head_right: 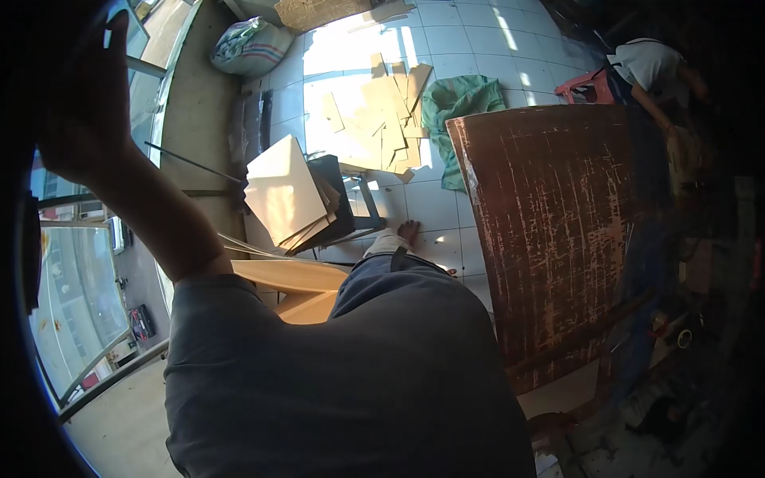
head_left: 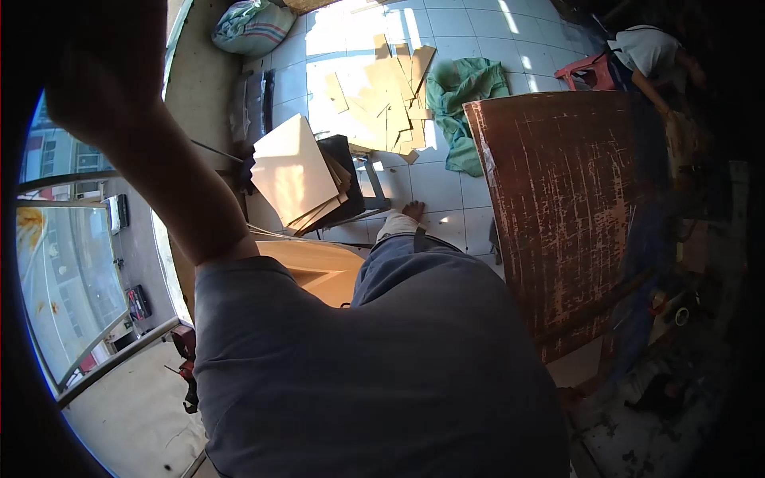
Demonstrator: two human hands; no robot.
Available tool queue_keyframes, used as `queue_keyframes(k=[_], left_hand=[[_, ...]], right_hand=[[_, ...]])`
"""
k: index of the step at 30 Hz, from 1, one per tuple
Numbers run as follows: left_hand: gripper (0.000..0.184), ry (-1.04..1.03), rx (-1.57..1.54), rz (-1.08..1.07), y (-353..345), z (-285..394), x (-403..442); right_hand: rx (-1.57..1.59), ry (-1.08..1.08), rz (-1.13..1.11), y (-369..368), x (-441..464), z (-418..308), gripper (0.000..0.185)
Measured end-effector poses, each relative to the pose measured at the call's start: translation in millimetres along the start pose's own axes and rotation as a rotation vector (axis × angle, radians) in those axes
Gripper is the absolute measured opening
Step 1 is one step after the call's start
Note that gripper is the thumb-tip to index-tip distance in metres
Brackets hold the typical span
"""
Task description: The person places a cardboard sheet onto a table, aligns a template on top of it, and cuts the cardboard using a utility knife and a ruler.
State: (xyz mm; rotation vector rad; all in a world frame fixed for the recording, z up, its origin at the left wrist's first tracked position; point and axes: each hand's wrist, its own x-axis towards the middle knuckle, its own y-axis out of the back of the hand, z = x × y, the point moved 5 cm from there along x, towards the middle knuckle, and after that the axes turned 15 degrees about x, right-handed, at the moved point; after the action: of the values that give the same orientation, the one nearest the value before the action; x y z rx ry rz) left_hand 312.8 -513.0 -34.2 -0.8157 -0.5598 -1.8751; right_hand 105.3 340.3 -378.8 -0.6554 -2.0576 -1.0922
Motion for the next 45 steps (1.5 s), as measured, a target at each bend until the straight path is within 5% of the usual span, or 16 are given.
queue_keyframes(k=[1, 2, 4, 6, 9, 12, 15, 21, 27, 33, 36, 38, 41, 45], left_hand=[[0.056, 0.218, -0.172, 0.12, 32, -59, -22], [0.048, 0.235, -0.137, -0.06, 55, -110, -41], [0.039, 0.549, 0.12, 0.091, 88, -181, -110], [0.032, 0.907, 0.401, 0.207, 130, -266, -201], [0.038, 1.288, 0.389, 0.28, 157, -343, -358], [0.033, 1.632, 0.283, 0.342, 142, -362, -481], [0.028, 1.764, 0.273, 0.221, 128, -366, -564], [0.02, 1.842, 0.226, 0.038, 91, -366, -618], [0.014, 1.839, -0.002, -0.024, 54, -366, -631], [0.025, 1.802, 0.275, -0.327, 19, -342, -599], [0.034, 1.701, 0.441, -0.447, -5, -317, -566], [0.041, 1.618, 0.454, -0.485, -9, -313, -559], [0.041, 1.526, 0.456, -0.481, -12, -291, -541], [0.037, 1.559, 0.452, -0.252, 22, -279, -552]], right_hand=[[0.016, 0.03, -0.036, -13, 2, 4, 0.034], [0.03, 0.057, -0.085, -29, 5, 5, 0.034], [-0.181, 0.036, -0.356, -85, -6, 67, 0.033], [0.006, -0.238, -0.708, -141, 9, 10, 0.039], [0.237, -0.163, -0.746, -220, -5, -16, 0.045], [0.163, -0.37, -0.739, -273, -21, -21, 0.05], [0.155, -0.457, -0.693, -289, -34, -59, 0.051], [0.137, -0.58, -0.533, -273, -26, -88, 0.036], [-0.15, -0.505, -0.512, -253, -37, -4, 0.04], [-0.008, -0.559, -0.327, -231, -36, -7, 0.034], [-0.059, -0.605, -0.425, -232, -45, 7, 0.041], [-0.194, -0.298, -0.381, -226, -35, -13, 0.053], [-0.123, -0.469, -0.41, -224, -37, -11, 0.064], [-0.096, -0.334, -0.44, -229, -36, 11, 0.071]])
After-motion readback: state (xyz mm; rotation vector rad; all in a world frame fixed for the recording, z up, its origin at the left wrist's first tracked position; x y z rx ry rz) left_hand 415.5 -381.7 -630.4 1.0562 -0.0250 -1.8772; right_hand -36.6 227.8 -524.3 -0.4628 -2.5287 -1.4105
